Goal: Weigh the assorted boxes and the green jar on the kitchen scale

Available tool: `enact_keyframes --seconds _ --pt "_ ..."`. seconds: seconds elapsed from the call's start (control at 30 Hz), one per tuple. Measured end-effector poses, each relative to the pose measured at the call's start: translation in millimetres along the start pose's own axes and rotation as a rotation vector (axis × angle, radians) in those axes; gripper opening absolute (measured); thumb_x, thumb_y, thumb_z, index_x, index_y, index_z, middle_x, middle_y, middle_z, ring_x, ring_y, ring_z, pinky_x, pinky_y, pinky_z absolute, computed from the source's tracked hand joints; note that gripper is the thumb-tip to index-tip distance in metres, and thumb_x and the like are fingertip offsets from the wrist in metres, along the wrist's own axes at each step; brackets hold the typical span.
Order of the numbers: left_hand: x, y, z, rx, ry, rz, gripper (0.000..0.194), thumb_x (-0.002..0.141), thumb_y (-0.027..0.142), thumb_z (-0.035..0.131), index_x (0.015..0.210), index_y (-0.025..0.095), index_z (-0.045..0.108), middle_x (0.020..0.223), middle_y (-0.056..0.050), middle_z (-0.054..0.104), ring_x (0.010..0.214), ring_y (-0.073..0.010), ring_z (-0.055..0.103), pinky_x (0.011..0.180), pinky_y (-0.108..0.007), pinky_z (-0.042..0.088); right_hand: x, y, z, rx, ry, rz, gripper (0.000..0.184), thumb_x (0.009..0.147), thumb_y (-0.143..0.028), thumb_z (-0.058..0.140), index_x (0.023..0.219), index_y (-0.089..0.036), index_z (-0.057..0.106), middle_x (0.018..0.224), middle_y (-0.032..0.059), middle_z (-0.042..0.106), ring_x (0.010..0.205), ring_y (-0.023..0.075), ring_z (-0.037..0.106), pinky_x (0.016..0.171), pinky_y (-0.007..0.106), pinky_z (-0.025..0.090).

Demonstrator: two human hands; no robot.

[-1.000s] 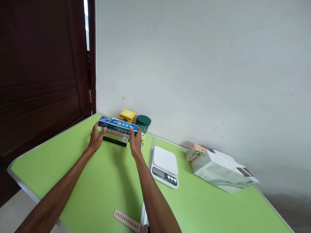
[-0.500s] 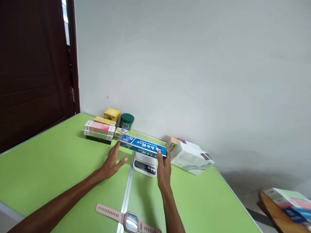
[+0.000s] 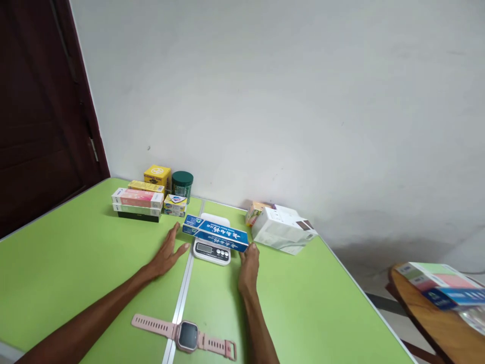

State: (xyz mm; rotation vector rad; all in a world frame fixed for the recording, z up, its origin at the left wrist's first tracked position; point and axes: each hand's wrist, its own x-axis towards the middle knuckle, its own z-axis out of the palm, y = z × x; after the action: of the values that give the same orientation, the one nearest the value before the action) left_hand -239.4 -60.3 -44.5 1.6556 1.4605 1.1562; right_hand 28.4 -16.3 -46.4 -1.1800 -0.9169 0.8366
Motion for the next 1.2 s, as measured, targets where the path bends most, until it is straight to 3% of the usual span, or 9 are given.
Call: enact_keyframes --seconds 0.13,0.37,0.57,0.83,1.0,1.2 --pt "1.1 -5.3 -8.9 -0.156 0.110 -0.068 0.099 0.094 0.069 0.052 0.166 0.018 0.007 0.172 -0.023 0.020 0.158 -0.0340 0.027 0.128 -0.053 0.026 2.7 7.4 -4.7 0.119 0.150 0.100 0.065 0.086 -0.073 0.052 0.123 -0.020 0.057 0.135 0.0141 0.066 0.128 0.0266 0.063 0.114 0.047 0.045" --pt "-4.8 -9.3 -16.4 -0.156 0.153 -0.064 0.096 0.094 0.069 0.053 0.165 0.019 0.013 0.171 -0.022 0.023 0.156 -0.0351 0.032 0.127 -0.056 0.027 -2.4 4.2 -6.0 0.040 0.148 0.050 0.066 0.089 -0.071 0.048 0.124 -0.017 0.061 0.133 0.0156 0.066 0.125 0.0280 0.064 0.107 0.046 0.050" --pt "-1.3 3.1 1.5 0.002 0.095 0.089 0.089 0.097 0.061 0.054 0.166 0.022 0.015 0.173 -0.017 0.021 0.161 -0.0321 0.018 0.131 -0.056 0.014 -22.6 -11.7 -0.4 -0.235 0.132 -0.196 0.068 0.094 -0.069 0.043 0.128 -0.016 0.067 0.134 0.0171 0.067 0.128 0.0308 0.059 0.110 0.047 0.043" --pt "-1.3 29.9 17.5 -0.039 0.033 0.147 0.082 0.098 0.059 0.053 0.164 0.022 0.021 0.170 -0.017 0.028 0.159 -0.0329 0.025 0.130 -0.056 0.019 -25.9 -16.0 -3.4 -0.220 0.150 -0.173 0.069 0.092 -0.069 0.048 0.133 -0.016 0.067 0.137 0.0170 0.068 0.128 0.0317 0.060 0.110 0.047 0.043" --pt "-16.7 64.9 36.9 -0.038 -0.036 0.254 0.086 0.099 0.057 0.053 0.167 0.025 0.012 0.172 -0.014 0.023 0.160 -0.0320 0.023 0.131 -0.055 0.020 -18.7 -33.4 -39.7 -0.210 0.239 -0.201 0.069 0.094 -0.069 0.046 0.136 -0.018 0.064 0.137 0.0153 0.067 0.126 0.0310 0.061 0.109 0.047 0.043" --pt "-33.5 111.8 109.5 -0.070 -0.370 0.196 0.104 0.095 0.066 0.053 0.168 0.020 -0.005 0.176 -0.011 -0.002 0.163 -0.0322 -0.002 0.133 -0.054 0.009 -3.8 -44.0 -130.5 -0.386 0.465 -0.164 0.075 0.091 -0.075 0.042 0.136 -0.019 0.063 0.136 0.0134 0.067 0.127 0.0331 0.060 0.110 0.047 0.043"
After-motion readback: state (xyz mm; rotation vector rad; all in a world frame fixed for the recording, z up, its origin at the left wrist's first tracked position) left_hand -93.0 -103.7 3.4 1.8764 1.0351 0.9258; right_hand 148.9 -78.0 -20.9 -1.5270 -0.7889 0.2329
